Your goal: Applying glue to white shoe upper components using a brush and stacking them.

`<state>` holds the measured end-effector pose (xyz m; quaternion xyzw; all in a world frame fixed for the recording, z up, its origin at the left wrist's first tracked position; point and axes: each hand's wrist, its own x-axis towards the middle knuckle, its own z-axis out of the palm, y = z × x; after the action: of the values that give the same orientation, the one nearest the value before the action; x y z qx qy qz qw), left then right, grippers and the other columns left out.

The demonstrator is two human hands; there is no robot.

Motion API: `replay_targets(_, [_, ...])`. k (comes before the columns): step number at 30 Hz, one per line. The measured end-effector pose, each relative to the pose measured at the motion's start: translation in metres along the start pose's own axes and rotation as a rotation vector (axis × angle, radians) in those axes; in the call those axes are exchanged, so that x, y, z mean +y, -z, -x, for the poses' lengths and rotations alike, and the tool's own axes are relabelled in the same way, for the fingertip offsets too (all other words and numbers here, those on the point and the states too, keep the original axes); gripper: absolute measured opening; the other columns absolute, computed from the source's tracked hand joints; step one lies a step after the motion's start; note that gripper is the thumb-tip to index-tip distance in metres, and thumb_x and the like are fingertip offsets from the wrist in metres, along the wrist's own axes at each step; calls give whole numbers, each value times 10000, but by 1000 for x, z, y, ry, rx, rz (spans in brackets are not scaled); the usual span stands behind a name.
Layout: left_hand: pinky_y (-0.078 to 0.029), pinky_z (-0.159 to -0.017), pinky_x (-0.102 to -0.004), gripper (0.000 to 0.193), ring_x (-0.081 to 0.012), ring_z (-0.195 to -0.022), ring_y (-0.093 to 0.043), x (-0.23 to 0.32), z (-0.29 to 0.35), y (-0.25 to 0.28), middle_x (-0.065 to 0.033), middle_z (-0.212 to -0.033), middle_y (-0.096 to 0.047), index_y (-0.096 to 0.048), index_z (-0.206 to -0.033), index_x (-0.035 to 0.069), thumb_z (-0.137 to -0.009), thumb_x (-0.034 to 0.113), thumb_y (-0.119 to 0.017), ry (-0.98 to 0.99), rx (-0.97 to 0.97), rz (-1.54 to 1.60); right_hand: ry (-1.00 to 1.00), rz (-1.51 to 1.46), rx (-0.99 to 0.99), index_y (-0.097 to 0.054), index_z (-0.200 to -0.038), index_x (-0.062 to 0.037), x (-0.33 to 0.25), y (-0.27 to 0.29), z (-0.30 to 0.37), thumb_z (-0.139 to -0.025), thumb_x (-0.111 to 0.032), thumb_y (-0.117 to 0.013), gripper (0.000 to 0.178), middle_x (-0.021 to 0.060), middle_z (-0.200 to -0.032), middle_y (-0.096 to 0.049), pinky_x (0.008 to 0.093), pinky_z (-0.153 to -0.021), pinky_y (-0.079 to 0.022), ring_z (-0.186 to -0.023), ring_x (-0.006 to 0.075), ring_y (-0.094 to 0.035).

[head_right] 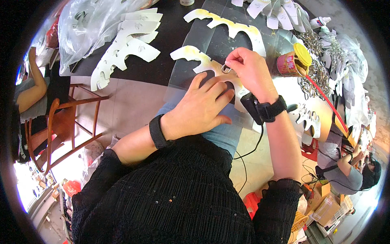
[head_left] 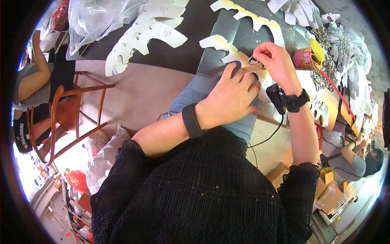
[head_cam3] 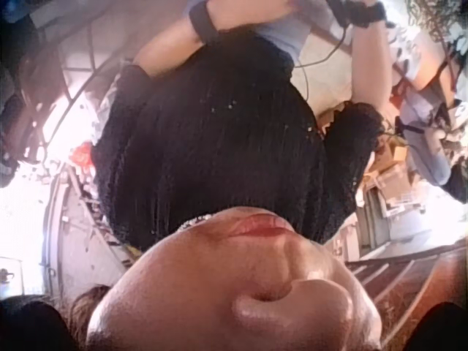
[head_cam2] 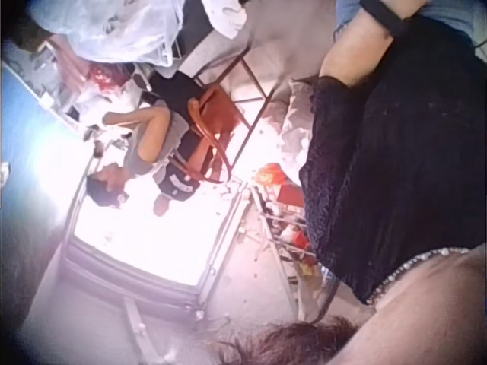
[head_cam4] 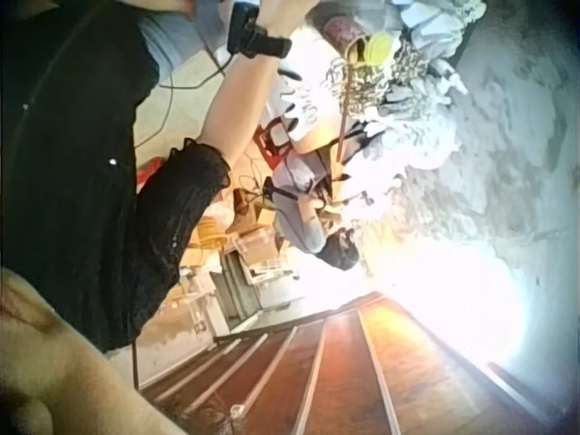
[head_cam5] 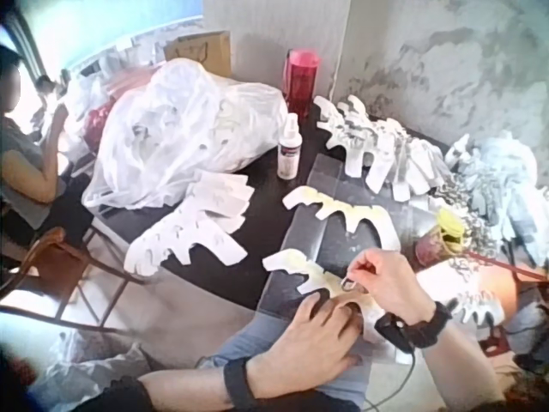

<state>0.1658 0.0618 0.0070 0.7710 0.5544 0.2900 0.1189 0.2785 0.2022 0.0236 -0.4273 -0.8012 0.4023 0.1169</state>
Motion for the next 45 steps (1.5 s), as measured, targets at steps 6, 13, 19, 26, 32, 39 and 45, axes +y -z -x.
replay_targets(6, [-248,-957,-431,528,-239,-1040,-455,-3,-1,5,-88,-1022,-483,-519,-1018,52,-626,357,-698,-6,-21,18,-4,3,-6,-594,-826,-9,-3,-4,-2,-768,-93,-590,102,88,-735,-623,278,-629,-456,-657,170,-580])
replay_targets(13, [-245,-961,-435,534,-247,-1039,-458,-5,-2,8,-95,-1027,-477,-516,-1038,43,-637,344,-698,0,-43,49,-7,72,18,-582,-789,-9,-6,-4,-5,-751,-82,-602,85,111,-726,-612,307,-617,-453,-659,228,-589])
replay_targets(19, [-248,-961,-440,540,-265,-1044,-449,-6,-2,8,-106,-1036,-470,-518,-1046,36,-638,340,-697,-1,-47,70,74,71,33,-576,-760,-11,-2,-6,-7,-733,-73,-609,76,117,-705,-601,325,-609,-451,-652,256,-584])
replay_targets(26, [-305,-936,-422,545,-304,-1037,-425,-11,-2,8,-134,-1037,-446,-527,-1042,14,-622,308,-711,-7,3,178,86,71,26,-579,-757,-16,5,-7,-9,-724,-76,-615,77,118,-707,-604,327,-609,-452,-657,262,-587])
replay_targets(32, [-321,-917,-429,563,-318,-1067,-396,-11,-2,10,-134,-1073,-436,-524,-1059,14,-622,315,-713,-8,-29,214,88,101,-16,-572,-823,-7,5,-6,-10,-775,-63,-596,77,36,-695,-591,243,-520,-422,-585,95,-515])
replay_targets(39, [-322,-909,-438,573,-317,-1119,-354,-9,-7,12,-128,-1183,-425,-524,-1063,19,-620,330,-711,36,-4,99,84,139,1,-584,-792,-16,2,-5,-11,-746,-75,-612,80,81,-700,-605,286,-580,-446,-626,177,-558])
replay_targets(45, [-314,-900,-439,574,-310,-1119,-358,-10,-8,8,-125,-1167,-447,-524,-1065,31,-613,330,-715,43,17,50,84,145,9,-597,-767,-24,2,-6,-11,-724,-91,-628,85,115,-705,-616,317,-607,-459,-651,253,-598])
